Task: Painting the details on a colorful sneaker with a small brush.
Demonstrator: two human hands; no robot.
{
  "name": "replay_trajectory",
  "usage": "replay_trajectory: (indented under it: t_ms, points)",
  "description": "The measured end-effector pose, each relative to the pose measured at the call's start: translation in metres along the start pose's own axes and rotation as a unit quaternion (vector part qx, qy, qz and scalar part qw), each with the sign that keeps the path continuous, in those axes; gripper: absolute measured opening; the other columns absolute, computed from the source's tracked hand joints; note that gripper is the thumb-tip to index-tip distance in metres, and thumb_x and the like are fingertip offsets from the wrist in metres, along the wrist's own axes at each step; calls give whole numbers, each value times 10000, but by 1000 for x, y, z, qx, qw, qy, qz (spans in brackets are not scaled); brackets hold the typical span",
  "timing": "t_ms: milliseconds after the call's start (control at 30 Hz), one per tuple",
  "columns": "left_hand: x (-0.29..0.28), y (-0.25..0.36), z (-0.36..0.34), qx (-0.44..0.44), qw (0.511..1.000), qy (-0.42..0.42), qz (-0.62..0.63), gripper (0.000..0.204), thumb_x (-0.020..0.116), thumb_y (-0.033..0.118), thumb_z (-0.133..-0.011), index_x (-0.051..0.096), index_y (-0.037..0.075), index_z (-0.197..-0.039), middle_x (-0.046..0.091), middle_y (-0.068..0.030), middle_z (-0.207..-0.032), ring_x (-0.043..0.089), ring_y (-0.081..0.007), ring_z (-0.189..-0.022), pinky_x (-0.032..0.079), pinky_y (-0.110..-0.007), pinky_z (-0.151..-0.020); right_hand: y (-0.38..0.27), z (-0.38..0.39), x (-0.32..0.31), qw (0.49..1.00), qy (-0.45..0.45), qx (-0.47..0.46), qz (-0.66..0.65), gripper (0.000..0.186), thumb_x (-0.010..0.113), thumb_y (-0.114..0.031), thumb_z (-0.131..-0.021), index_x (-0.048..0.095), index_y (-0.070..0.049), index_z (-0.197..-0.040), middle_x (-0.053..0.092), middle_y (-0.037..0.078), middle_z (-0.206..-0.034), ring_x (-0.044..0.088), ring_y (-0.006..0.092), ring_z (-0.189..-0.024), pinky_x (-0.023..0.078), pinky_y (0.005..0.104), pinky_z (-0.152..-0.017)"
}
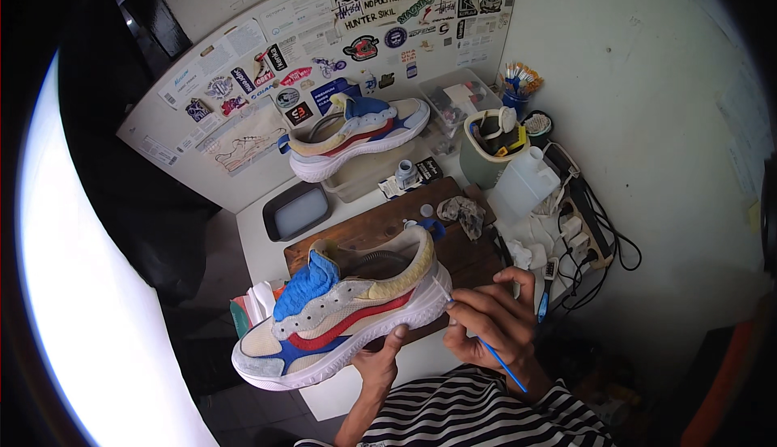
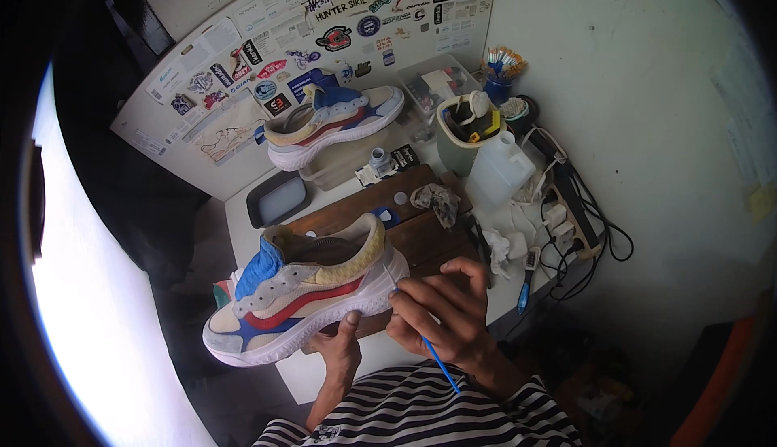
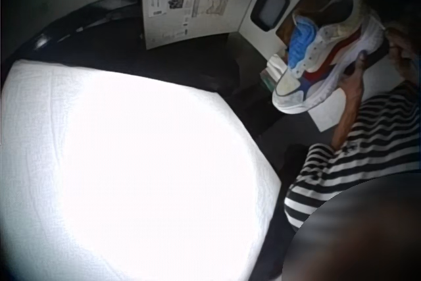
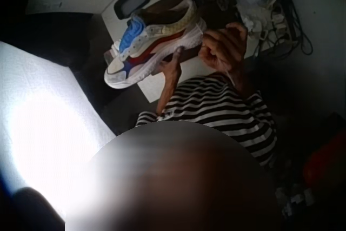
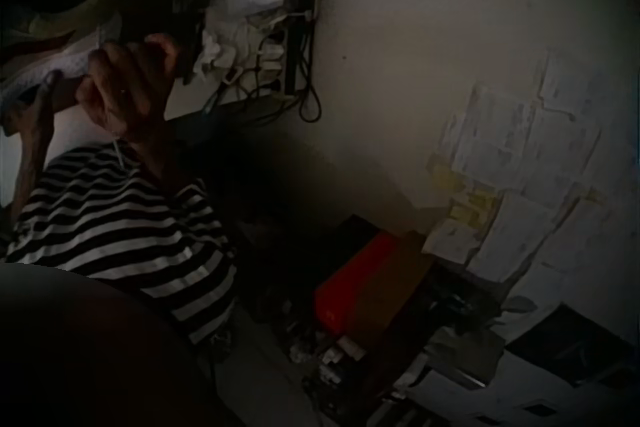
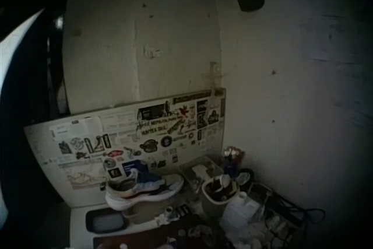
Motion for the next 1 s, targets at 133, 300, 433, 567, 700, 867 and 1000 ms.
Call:
replay_trajectory:
  t_ms: [133, 300, 433, 567, 700, 867, 1000]
  points:
    - [2, 2, -1, -3, 1000, 3, -4, 467, 811, 113, -815, 581, -25, -1198, 640, -97, -1128, 613, -200, -1021, 468, -344, -964, -21, 7, 8, 999, -20, -34, -37, 280, 722, -112, -742, 662, -107, -1016, 699, 2, -916, 642, 123, -679, 410, 422, -882]
    - [-4, -4, -5, -26, 999, 11, -22, 588, 814, 178, -801, 507, -38, -1253, 601, -113, -1164, 586, -211, -1053, 440, -356, -982, 0, 1, -11, 997, 5, 14, -72, 223, 711, -90, -765, 658, -108, -981, 722, 17, -902, 670, 118, -705, 420, 416, -881]
    - [0, 2, -6, 17, 996, 9, 85, 508, 850, 173, -777, 592, -28, -1166, 647, -87, -1054, 615, -184, -963, 476, -328, -918, 38, 15, -33, 984, 90, 74, -137, 96, 637, -54, -848, 602, -51, -937, 717, 91, -798, 655, 161, -660, 433, 398, -823]
    - [10, -4, -6, 3, 984, -38, 172, 717, 836, 194, -778, 447, -13, -1343, 587, -104, -1193, 577, -201, -1087, 438, -345, -992, 61, 30, -38, 957, 128, 150, -211, 136, 690, -25, -821, 639, -34, -947, 735, 92, -796, 650, 158, -682, 460, 373, -790]
    - [13, -13, -9, -16, 975, -93, 201, 833, 830, 207, -771, 349, 20, -1425, 522, -119, -1317, 539, -230, -1185, 407, -385, -1053, 63, 32, -37, 937, 142, 162, -276, 131, 680, -13, -833, 636, -16, -956, 733, 104, -792, 645, 168, -678, 466, 367, -772]
    - [11, -19, -9, -34, 974, -93, 206, 912, 828, 214, -763, 280, 54, -1475, 456, -129, -1410, 495, -262, -1275, 365, -430, -1113, 66, 34, -33, 914, 141, 152, -349, 158, 654, 16, -852, 613, 13, -1005, 713, 148, -800, 638, 181, -669, 489, 357, -737]
    - [9, -11, -14, -30, 980, -77, 181, 676, 805, 181, -770, 438, 23, -1315, 574, -98, -1201, 567, -187, -1072, 440, -342, -955, 85, 42, -32, 869, 184, 213, -406, 175, 603, 27, -885, 571, 48, -1056, 677, 203, -828, 633, 194, -659, 509, 317, -673]
Point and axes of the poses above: each hand's wrist, its own z-axis away from the middle knuckle, its own x-axis out of the palm, y = z × x, the point moved 10 cm from there along -z, towards the middle knuckle
